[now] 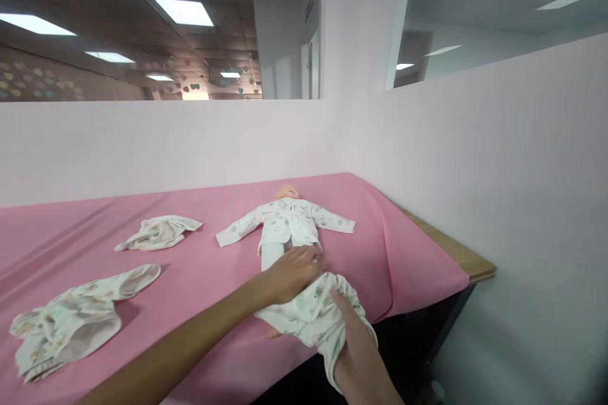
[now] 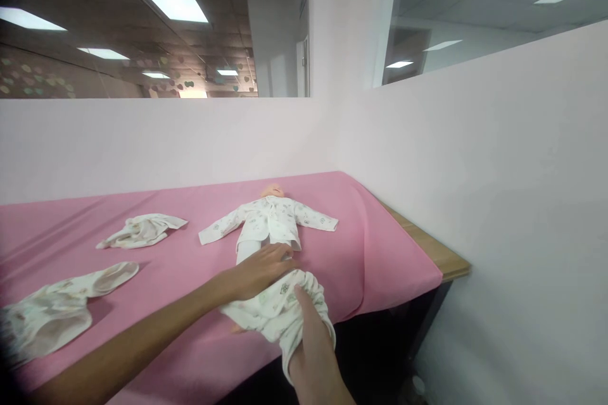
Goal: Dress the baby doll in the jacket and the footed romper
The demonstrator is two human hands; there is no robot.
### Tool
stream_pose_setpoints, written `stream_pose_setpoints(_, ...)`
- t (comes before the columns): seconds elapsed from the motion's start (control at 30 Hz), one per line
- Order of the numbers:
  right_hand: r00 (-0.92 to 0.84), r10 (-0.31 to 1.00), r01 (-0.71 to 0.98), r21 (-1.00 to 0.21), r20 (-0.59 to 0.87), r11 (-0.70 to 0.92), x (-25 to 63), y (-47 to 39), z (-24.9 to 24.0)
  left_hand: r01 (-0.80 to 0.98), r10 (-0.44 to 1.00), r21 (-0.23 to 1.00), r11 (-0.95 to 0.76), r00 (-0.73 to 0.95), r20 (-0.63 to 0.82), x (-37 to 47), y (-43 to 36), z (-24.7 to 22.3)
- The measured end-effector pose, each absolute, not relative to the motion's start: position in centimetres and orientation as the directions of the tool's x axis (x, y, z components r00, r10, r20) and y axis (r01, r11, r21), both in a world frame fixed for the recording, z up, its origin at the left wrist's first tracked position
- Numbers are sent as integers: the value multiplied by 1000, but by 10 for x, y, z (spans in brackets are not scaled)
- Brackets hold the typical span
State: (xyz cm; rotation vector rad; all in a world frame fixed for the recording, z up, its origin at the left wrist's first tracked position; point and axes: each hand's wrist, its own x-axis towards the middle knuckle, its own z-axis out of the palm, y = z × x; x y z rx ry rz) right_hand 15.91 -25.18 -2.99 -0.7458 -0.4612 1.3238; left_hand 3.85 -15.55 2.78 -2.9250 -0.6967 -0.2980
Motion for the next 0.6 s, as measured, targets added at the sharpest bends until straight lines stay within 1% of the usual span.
stream_pose_setpoints(0.07,160,970,-769,-639,-185,5,158,-251,-26,521,508,-23,-853,841,185,34,-163,35)
stream_pose_setpoints(0.1,128,966,-810,-586,-224,-28,157,-250,-24,552,551,41,-833,818,168,32,-168,40)
stream_pose_setpoints(0.17,80,960,-866,-496,-266,-65,157,-248,-21,599,641,257,-758,757,129,27,-182,48)
stream_pose_setpoints(0.2,78,959,-876,-477,-273,-64,156,-247,-20,605,682,376,-702,724,108,25,-191,50)
stream_pose_setpoints(0.23,80,956,-880,-471,-282,-65,156,-247,-20,602,713,469,-647,695,92,24,-201,51)
stream_pose_setpoints(0.27,77,951,-876,-476,-299,-79,156,-248,-20,596,734,523,-610,674,88,24,-212,50)
stream_pose_setpoints(0.3,70,945,-866,-489,-321,-102,156,-249,-21,592,740,535,-603,665,98,26,-223,47)
stream_pose_setpoints(0.37,56,928,-835,-527,-368,-158,156,-251,-21,614,740,460,-641,654,159,31,-241,35)
stream_pose_setpoints(0.43,59,921,-808,-560,-386,-183,156,-254,-22,660,741,340,-670,624,249,40,-252,18)
stream_pose_setpoints(0.5,69,928,-792,-585,-367,-173,157,-255,-22,706,726,212,-676,587,358,48,-253,0)
stream_pose_setpoints(0.6,34,958,-768,-620,-284,-156,158,-254,-25,720,642,40,-693,590,489,55,-243,-18)
